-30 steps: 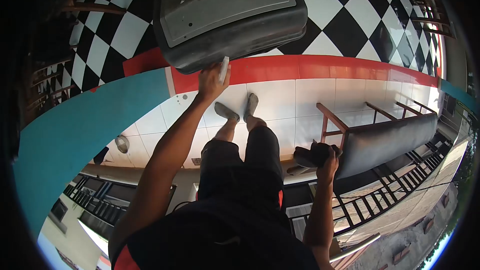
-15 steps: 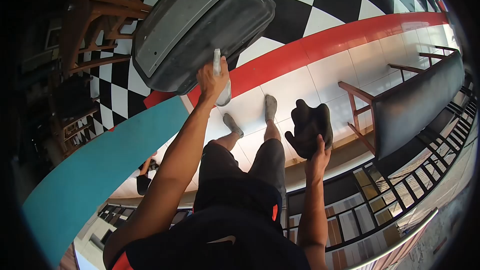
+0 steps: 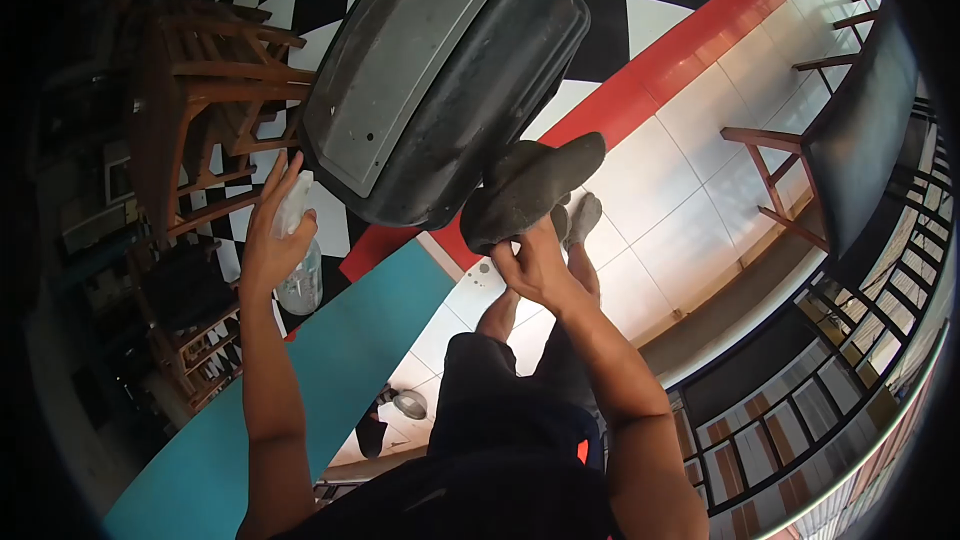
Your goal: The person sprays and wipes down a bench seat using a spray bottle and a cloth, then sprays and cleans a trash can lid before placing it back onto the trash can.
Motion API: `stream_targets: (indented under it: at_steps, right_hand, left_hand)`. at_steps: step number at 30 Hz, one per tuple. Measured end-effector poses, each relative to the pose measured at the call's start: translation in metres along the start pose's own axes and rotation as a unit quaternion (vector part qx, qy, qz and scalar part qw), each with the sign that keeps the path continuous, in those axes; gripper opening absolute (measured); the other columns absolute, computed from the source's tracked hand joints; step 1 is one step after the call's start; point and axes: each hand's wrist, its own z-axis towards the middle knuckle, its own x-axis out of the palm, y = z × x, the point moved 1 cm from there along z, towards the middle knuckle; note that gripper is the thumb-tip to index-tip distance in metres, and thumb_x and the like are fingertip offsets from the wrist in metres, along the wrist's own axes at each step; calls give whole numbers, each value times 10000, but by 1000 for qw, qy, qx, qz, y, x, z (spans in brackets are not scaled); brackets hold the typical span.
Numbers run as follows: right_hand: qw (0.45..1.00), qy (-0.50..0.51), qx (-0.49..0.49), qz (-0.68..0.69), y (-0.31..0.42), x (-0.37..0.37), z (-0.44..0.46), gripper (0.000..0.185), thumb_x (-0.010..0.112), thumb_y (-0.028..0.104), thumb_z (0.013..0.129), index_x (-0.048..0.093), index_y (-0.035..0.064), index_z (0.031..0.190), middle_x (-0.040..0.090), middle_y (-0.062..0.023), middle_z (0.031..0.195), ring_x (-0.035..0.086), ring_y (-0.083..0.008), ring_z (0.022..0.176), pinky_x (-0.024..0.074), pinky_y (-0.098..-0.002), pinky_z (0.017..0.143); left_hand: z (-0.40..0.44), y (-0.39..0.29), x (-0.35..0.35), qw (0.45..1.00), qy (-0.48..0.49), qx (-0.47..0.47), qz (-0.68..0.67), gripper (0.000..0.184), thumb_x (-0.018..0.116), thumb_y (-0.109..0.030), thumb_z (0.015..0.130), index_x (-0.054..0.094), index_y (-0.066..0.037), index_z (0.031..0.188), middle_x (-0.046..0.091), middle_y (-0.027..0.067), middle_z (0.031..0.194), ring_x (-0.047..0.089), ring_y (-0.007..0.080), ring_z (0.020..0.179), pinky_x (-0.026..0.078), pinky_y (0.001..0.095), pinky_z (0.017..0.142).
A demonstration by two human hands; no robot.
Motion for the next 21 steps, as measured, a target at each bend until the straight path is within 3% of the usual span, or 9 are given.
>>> stream_targets:
  at_steps: [2, 5, 8, 10, 12, 14, 18, 20, 21]
  right_hand:
    - [985, -69, -140, -78, -45, 61, 49, 268, 652, 95, 802, 662, 64, 1068, 605, -208, 1160, 537, -424, 1095, 413, -509, 950]
    - [923, -314, -112, -193, -70, 82, 151, 309, 623, 233, 881, 660, 67, 1138, 628, -230, 1117, 563, -434, 1077, 391, -546, 970]
    - [899, -436, 2, -47, -107, 15, 250, 348, 517, 315, 973, 580, 3, 1114, 606, -315, 1110, 601, -510, 969, 492, -519, 855]
    - [917, -334, 15, 220, -115, -19, 258, 488, 283, 330, 1051, 541, -4, 1296, 608, -279, 1216, 618, -386, 1108, 495, -446, 956]
    - [900, -405, 30, 157, -129, 31, 233, 444, 572, 363, 935, 559, 9, 1203, 593, -300, 1187, 589, -486, 1090, 476, -498, 938]
    - [887, -431, 62, 155, -81, 109, 154, 709, 662, 329, 886, 402, -15, 1450, 245, -297, 1560, 336, -458, 1405, 277, -484, 1176]
    - [790, -351, 122, 488, -78, 289, 31, 860, 593, 5, 946, 14, 119, 1572, 336, -116, 1512, 392, -214, 1372, 305, -408, 1190]
    - [756, -276, 108, 583, -71, 254, 47, 754, 665, 115, 906, 244, 75, 1531, 366, -151, 1510, 396, -261, 1381, 300, -436, 1179]
    - [824, -234, 97, 506, -77, 215, 78, 729, 679, 159, 895, 301, 65, 1511, 381, -162, 1503, 404, -274, 1375, 297, -449, 1175]
  left_hand:
    - [34, 32, 8, 996, 74, 53, -8, 778, 608, -71, 789, 387, -174, 1528, 291, 172, 1607, 398, 386, 1412, 348, 466, 1136]
    - [49, 43, 29, 982, 140, 125, -22, 830, 581, -35, 766, 347, -171, 1551, 214, 230, 1619, 311, 394, 1458, 334, 445, 1136]
    - [46, 43, 39, 981, 160, 79, -78, 875, 554, -14, 752, 301, -183, 1572, 213, 193, 1633, 270, 347, 1482, 284, 433, 1151]
    - [42, 41, 48, 979, 170, 88, -73, 881, 521, 5, 735, 261, -87, 1572, 160, 209, 1642, 193, 317, 1502, 265, 420, 1157]
    - [42, 41, 53, 976, 160, 108, -98, 879, 509, 6, 730, 244, -40, 1567, 131, 219, 1646, 150, 309, 1512, 260, 420, 1159]
    - [42, 45, 57, 977, 138, 140, -80, 869, 523, -15, 735, 272, -71, 1565, 154, 258, 1628, 268, 414, 1469, 348, 461, 1121]
    - [40, 41, 52, 979, 162, 111, -46, 886, 548, -47, 716, 285, -70, 1562, 151, 251, 1631, 242, 406, 1481, 330, 493, 1129]
    - [40, 39, 53, 980, 155, 119, -43, 882, 548, -45, 718, 287, -67, 1560, 147, 246, 1634, 230, 405, 1485, 326, 498, 1131]
    - [40, 37, 54, 981, 148, 114, -51, 877, 543, -37, 719, 292, -62, 1558, 143, 243, 1635, 223, 400, 1488, 327, 495, 1132]
